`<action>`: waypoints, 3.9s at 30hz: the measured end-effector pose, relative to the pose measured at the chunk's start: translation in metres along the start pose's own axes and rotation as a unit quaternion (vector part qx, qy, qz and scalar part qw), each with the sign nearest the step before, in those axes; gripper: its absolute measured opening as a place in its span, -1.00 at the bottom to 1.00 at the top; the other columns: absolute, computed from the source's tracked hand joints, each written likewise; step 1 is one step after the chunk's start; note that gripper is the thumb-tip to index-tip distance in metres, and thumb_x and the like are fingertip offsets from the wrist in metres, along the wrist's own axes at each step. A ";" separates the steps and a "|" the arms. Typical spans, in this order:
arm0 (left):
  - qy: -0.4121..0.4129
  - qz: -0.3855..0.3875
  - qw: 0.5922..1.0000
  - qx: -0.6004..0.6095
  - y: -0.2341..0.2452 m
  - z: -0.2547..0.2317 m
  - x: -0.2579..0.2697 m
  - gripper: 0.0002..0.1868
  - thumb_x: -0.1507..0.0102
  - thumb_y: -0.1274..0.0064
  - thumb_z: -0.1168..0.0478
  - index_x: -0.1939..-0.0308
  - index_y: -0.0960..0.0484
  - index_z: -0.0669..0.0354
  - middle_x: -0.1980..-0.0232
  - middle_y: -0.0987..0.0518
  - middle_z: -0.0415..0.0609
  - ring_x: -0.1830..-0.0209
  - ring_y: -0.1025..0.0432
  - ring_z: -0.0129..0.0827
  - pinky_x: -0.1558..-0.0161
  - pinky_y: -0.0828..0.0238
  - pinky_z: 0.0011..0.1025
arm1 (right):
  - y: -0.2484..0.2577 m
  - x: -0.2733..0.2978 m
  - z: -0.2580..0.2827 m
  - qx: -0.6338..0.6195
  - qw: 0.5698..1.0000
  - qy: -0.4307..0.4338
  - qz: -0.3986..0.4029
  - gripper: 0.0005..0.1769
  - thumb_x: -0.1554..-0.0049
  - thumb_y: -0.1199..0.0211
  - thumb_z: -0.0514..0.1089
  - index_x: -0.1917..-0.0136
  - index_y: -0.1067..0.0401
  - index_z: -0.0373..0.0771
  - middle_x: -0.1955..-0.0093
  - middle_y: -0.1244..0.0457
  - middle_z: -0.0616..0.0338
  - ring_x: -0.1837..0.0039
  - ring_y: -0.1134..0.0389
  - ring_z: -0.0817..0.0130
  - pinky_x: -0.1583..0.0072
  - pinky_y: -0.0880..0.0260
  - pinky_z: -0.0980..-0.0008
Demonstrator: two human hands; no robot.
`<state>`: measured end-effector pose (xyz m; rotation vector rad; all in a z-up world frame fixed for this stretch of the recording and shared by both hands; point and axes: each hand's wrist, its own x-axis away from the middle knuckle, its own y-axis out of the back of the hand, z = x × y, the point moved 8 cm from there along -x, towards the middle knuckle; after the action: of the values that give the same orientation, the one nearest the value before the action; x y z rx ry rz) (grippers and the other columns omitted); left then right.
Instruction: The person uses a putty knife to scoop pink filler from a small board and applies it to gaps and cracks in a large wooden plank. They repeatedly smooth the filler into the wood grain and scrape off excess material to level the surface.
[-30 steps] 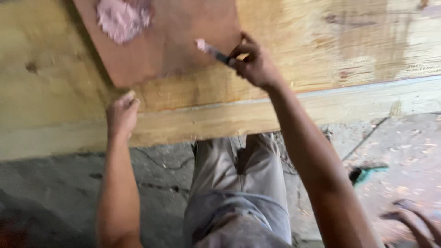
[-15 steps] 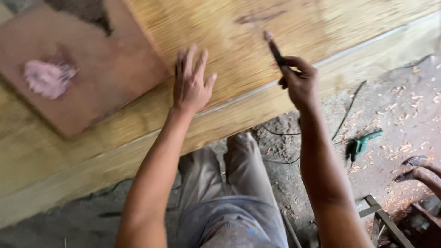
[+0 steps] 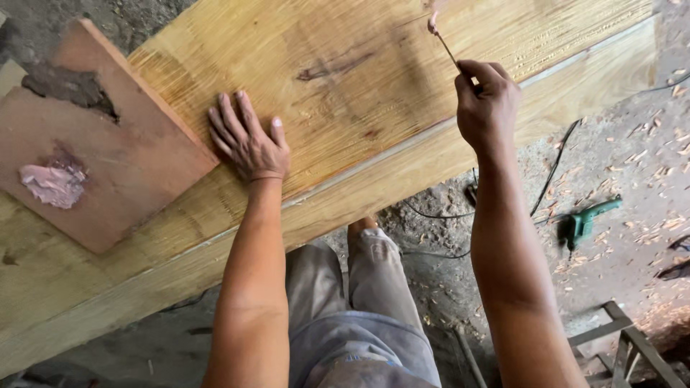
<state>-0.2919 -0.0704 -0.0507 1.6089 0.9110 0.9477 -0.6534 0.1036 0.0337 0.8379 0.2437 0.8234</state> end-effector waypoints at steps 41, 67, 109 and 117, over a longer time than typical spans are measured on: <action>-0.002 0.037 0.999 -0.013 -0.006 0.003 0.000 -0.18 -0.45 0.13 -0.26 -0.64 -0.15 0.14 -0.66 0.01 0.23 -0.64 0.14 0.33 -0.55 0.26 0.27 | -0.051 -0.025 -0.026 -0.009 0.997 -0.047 0.059 -0.79 -0.17 -0.39 -0.33 -0.11 -0.57 -0.30 -0.05 -0.38 -0.01 -0.11 -0.44 0.17 -0.16 -0.47 0.24; 0.000 0.019 1.000 0.012 -0.004 0.005 0.000 -0.19 -0.44 0.13 -0.25 -0.63 -0.12 0.10 -0.67 0.00 0.21 -0.65 0.14 0.31 -0.57 0.29 0.26 | -0.077 -0.007 0.031 0.019 0.996 -0.001 0.087 -0.75 -0.15 -0.33 -0.36 -0.13 -0.59 -0.29 -0.04 -0.38 -0.02 -0.06 -0.45 0.07 -0.07 -0.47 0.22; 0.008 0.012 1.000 -0.001 -0.011 0.005 0.004 -0.23 -0.47 0.31 -0.26 -0.63 -0.11 0.10 -0.67 0.00 0.19 -0.67 0.14 0.28 -0.60 0.30 0.23 | -0.152 0.035 0.110 0.023 0.984 0.038 0.172 -0.67 -0.16 -0.24 -0.29 -0.21 -0.48 -0.28 -0.15 -0.31 -0.09 -0.09 -0.41 -0.16 -0.10 -0.45 0.03; 0.017 0.025 1.000 -0.005 -0.014 0.006 0.002 -0.21 -0.46 0.35 -0.31 -0.62 -0.12 0.09 -0.67 0.01 0.19 -0.67 0.15 0.27 -0.58 0.30 0.25 | -0.168 0.051 0.134 0.001 0.980 -0.006 0.198 -0.70 -0.18 -0.21 -0.28 -0.19 -0.50 -0.24 -0.15 -0.32 -0.09 -0.02 -0.40 -0.13 -0.01 -0.44 -0.01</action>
<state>-0.2867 -0.0679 -0.0656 1.6188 0.8908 1.0153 -0.4611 0.0004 0.0042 0.9065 0.0648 1.1886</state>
